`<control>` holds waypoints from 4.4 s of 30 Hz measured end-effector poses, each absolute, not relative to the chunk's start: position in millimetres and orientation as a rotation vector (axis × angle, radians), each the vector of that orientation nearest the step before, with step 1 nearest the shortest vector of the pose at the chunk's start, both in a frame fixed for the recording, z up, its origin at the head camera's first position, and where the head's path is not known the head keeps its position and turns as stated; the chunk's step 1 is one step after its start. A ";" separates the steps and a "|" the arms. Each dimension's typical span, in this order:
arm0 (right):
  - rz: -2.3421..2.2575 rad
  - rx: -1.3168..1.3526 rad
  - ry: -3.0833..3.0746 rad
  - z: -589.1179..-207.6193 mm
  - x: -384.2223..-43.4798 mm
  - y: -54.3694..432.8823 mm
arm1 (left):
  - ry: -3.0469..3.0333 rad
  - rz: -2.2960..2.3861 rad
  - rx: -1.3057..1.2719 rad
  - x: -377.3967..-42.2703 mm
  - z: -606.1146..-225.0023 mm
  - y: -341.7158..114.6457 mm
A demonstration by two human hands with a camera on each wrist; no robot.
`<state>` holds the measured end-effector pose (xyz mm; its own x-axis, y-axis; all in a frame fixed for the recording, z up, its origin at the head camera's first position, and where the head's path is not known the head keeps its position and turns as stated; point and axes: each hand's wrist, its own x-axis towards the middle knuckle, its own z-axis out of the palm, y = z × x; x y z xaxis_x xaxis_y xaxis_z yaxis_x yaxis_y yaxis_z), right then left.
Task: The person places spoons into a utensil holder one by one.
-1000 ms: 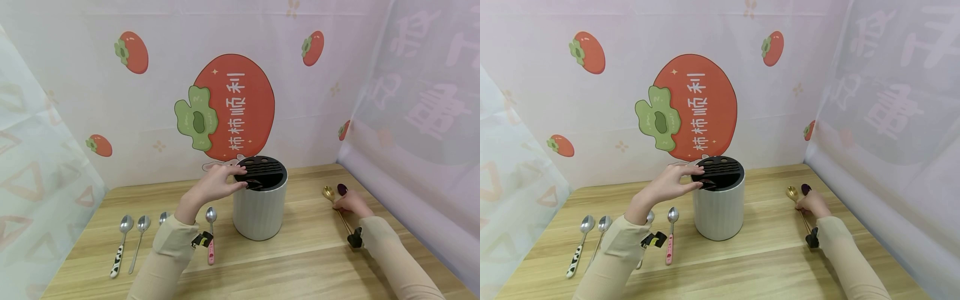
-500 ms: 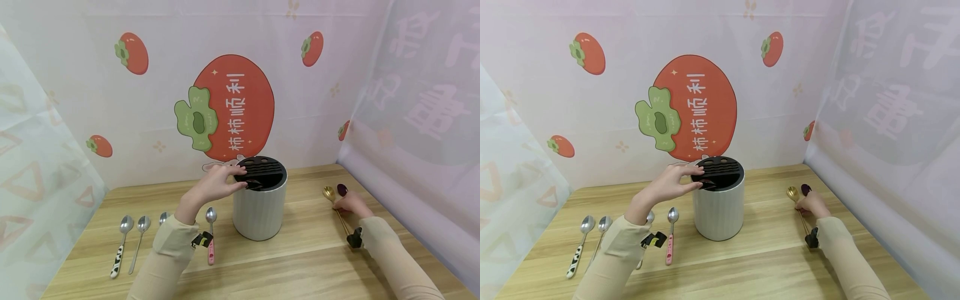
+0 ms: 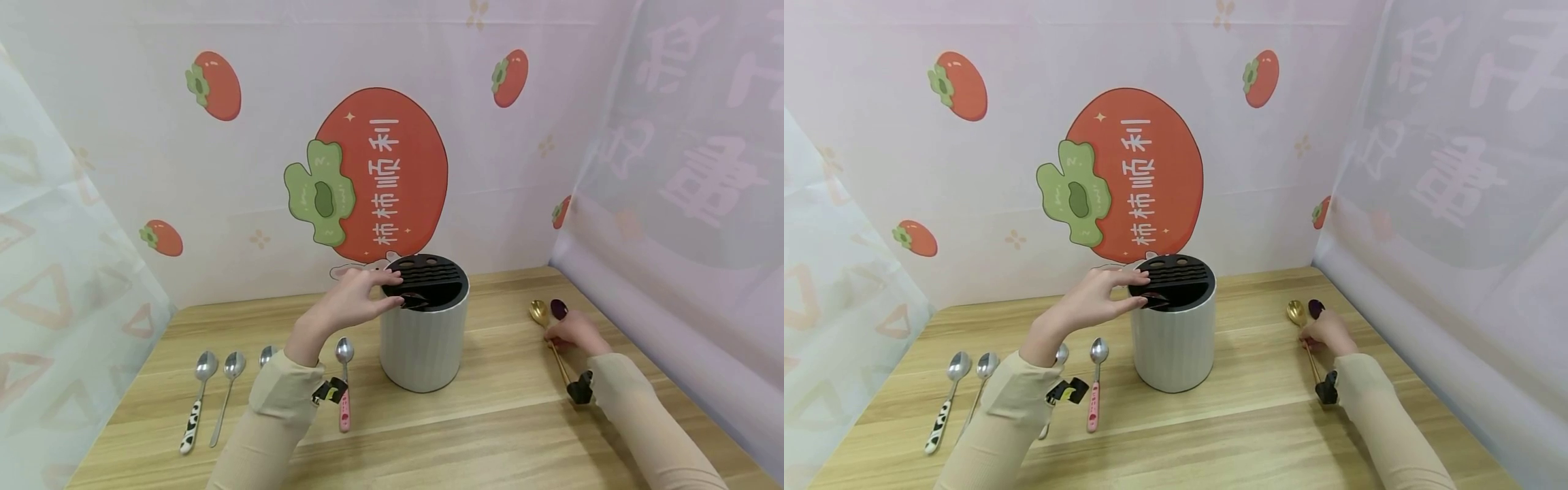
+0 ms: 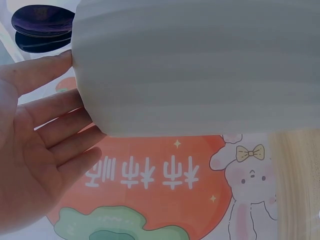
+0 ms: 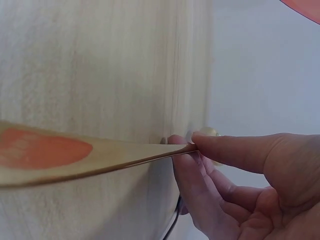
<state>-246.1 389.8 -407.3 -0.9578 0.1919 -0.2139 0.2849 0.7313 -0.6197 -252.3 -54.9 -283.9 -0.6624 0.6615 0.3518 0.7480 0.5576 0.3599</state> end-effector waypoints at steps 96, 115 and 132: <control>-1.205 0.005 3.115 -300.1 -210.9 291.2 | -2.642 -0.735 -1.194 -251.4 -281.2 -54.7; -1.222 -0.050 3.210 -275.7 -202.4 271.9 | -2.639 -0.728 -1.192 -250.9 -280.5 -55.2; -1.486 -0.148 3.195 -253.9 -205.2 248.1 | -2.618 -0.720 -1.202 -250.7 -280.9 -55.7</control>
